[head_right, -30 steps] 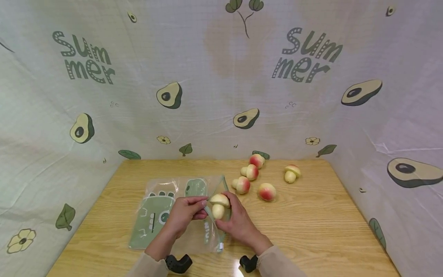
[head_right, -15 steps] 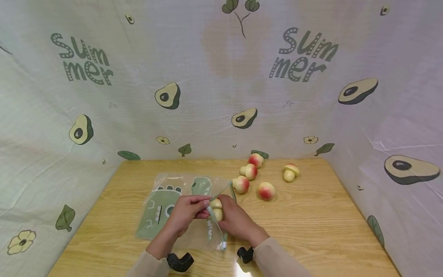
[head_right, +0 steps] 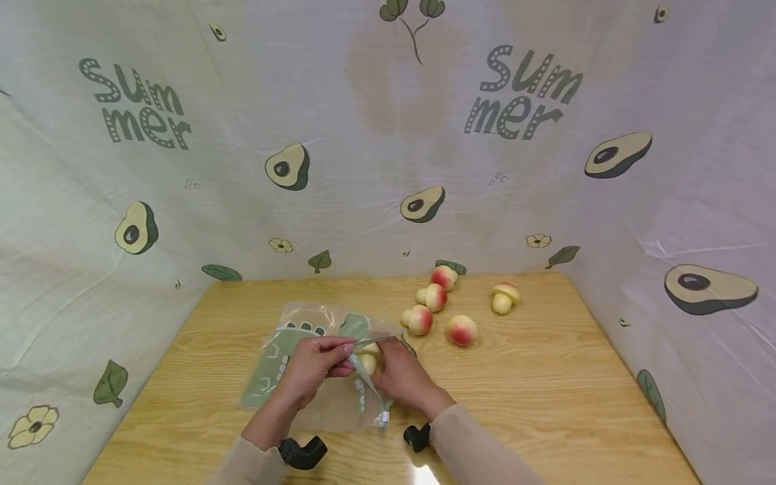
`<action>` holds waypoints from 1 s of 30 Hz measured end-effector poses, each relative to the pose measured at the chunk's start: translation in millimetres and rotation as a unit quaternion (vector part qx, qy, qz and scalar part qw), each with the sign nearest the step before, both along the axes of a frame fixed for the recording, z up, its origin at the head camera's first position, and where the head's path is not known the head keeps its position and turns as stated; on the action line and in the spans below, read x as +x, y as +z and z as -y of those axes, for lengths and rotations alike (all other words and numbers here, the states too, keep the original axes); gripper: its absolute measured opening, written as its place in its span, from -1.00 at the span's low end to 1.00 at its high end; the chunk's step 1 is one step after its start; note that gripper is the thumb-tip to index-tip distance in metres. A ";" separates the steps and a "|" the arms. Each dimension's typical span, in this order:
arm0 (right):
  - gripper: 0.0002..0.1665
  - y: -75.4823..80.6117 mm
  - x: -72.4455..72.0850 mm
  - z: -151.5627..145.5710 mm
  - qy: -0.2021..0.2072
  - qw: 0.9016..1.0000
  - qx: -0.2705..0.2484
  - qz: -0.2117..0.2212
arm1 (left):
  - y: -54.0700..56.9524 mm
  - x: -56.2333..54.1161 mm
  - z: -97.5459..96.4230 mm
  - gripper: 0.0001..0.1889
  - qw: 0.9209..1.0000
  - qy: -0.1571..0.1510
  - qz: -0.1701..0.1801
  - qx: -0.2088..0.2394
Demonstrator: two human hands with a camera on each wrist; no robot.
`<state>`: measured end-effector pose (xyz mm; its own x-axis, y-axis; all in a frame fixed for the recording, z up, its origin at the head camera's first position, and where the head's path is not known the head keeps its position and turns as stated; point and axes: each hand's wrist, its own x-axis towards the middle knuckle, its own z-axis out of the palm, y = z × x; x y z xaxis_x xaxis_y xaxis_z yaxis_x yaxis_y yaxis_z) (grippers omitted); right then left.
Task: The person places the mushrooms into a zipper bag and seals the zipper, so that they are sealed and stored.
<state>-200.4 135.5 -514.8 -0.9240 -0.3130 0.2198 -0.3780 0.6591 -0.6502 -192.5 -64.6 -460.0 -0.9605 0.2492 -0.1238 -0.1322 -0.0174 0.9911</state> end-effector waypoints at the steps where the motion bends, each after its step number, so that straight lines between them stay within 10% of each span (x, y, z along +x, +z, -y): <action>1: -0.43 -1.1 -1.0 1.0 -0.002 1.000 0.006 -0.010 | 0.6 -0.2 0.5 -0.71 1.000 0.001 0.000 0.001; 9: -0.70 -16.6 1.0 10.6 -0.020 0.998 0.042 -0.040 | -3.3 -1.1 -0.7 -0.72 1.000 0.001 0.001 0.000; 30: -0.49 -53.1 -10.8 11.5 0.049 0.994 -0.032 -0.087 | -11.3 -0.9 -4.4 -0.72 1.000 0.002 0.008 0.007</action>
<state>-211.2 124.1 -567.9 -0.8359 -0.3794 0.3966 -0.5489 0.5739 -0.6077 -193.4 -60.2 -471.4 -0.9590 0.2482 -0.1365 -0.1489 -0.0319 0.9883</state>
